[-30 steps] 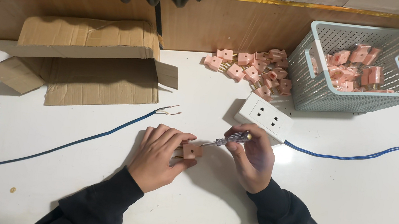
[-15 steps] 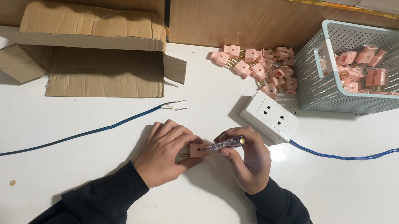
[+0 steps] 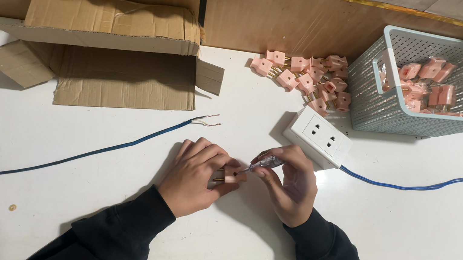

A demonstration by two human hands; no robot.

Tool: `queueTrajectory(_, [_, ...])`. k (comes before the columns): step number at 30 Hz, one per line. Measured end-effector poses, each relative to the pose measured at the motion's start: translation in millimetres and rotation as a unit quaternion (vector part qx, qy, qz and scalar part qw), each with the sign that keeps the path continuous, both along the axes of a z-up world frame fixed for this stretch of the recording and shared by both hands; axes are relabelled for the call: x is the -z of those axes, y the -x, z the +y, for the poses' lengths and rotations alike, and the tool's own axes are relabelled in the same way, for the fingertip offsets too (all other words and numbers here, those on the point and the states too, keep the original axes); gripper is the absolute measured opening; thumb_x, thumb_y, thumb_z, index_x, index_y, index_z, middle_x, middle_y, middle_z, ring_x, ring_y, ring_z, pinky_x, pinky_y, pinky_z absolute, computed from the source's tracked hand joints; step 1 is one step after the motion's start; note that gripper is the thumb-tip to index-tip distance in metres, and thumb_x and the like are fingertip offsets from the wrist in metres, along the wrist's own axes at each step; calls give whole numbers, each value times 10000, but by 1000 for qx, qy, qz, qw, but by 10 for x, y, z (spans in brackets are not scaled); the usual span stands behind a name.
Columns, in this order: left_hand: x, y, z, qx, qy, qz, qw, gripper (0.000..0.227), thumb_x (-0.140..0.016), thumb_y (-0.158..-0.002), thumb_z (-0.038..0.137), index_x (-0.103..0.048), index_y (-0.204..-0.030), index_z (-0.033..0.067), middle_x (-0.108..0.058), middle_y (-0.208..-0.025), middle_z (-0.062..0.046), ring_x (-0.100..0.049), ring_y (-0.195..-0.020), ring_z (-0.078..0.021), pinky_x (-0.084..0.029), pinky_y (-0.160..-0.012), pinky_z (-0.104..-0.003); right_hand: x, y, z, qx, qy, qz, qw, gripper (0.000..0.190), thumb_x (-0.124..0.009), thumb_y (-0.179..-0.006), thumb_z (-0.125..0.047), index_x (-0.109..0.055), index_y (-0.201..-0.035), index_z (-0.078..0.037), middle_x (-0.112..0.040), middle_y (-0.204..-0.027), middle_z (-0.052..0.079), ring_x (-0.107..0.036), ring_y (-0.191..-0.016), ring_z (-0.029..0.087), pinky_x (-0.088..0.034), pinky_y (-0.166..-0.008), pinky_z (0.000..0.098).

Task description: The person assembles a pink electrical plug by inserting copper wires into its terminals and tightening them with a screwdriver. They repeat this process for multiple plugs, handling the components and tools on a white table.

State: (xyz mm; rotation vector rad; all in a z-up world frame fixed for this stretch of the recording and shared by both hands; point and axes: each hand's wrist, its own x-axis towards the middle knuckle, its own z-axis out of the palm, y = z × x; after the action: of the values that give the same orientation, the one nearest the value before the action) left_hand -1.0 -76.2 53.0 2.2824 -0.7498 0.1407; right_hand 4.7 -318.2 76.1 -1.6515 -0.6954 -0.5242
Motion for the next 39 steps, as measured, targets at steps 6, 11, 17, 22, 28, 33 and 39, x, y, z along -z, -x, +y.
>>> queueTrajectory(6, [-39, -9, 7, 1, 4, 31, 1000, 374, -856, -1017, 525, -779, -1201, 210, -640, -1033, 41, -603, -1118, -207, -458, -954, -447, -66, -37, 85, 6, 15, 9, 1000, 365, -789, -980, 87, -713, -1336, 68, -737, -957, 136, -884, -938, 322, -705, -867, 471])
queueTrajectory(11, [-58, -10, 11, -2, 13, 26, 1000, 370, -881, -1000, 526, -796, -1181, 215, -610, -968, 46, -626, -1102, -207, -456, -959, -445, -87, -47, 108, 40, 51, -13, 998, 390, -841, -943, 76, -753, -1323, 58, -746, -920, 145, -869, -883, 320, -701, -823, 457])
queueTrajectory(17, [-41, -23, 18, -5, 23, 30, 999, 373, -888, -988, 550, -788, -1137, 223, -574, -940, 53, -625, -1077, -205, -456, -954, -433, -185, -18, 161, 65, 72, -44, 994, 412, -918, -887, 28, -793, -1280, 32, -744, -912, 126, -850, -861, 304, -698, -777, 432])
queueTrajectory(22, [26, -33, 9, -1, 19, 43, 999, 351, -866, -1004, 547, -778, -1106, 222, -538, -940, 68, -609, -1085, -196, -435, -962, -426, -260, 36, 230, 54, 60, -38, 996, 356, -936, -879, 3, -789, -1203, 26, -776, -942, 143, -849, -874, 329, -672, -764, 429])
queueTrajectory(28, [-1, -24, 11, 9, 8, 60, 998, 343, -840, -1022, 522, -751, -1103, 200, -529, -967, 55, -589, -1118, -206, -428, -976, -412, -395, 82, 258, -33, 51, 3, 998, 305, -802, -930, 124, -811, -1225, 43, -804, -897, 170, -872, -842, 337, -719, -753, 464])
queueTrajectory(33, [-12, -20, 10, 26, -8, 50, 998, 326, -804, -1051, 528, -736, -1129, 218, -540, -1010, 57, -566, -1134, -196, -414, -968, -415, -263, 71, 246, -69, 22, -20, 997, 295, -644, -994, 163, -800, -1232, 80, -805, -886, 211, -823, -774, 353, -710, -751, 529])
queueTrajectory(39, [-92, -11, 39, 33, 12, 29, 999, 296, -802, -1065, 466, -742, -1202, 210, -573, -1047, 41, -588, -1138, -210, -426, -959, -427, -188, 21, 94, -19, 50, -61, 997, 274, -740, -1016, 52, -799, -1283, 39, -685, -1051, 155, -767, -1012, 321, -674, -938, 514])
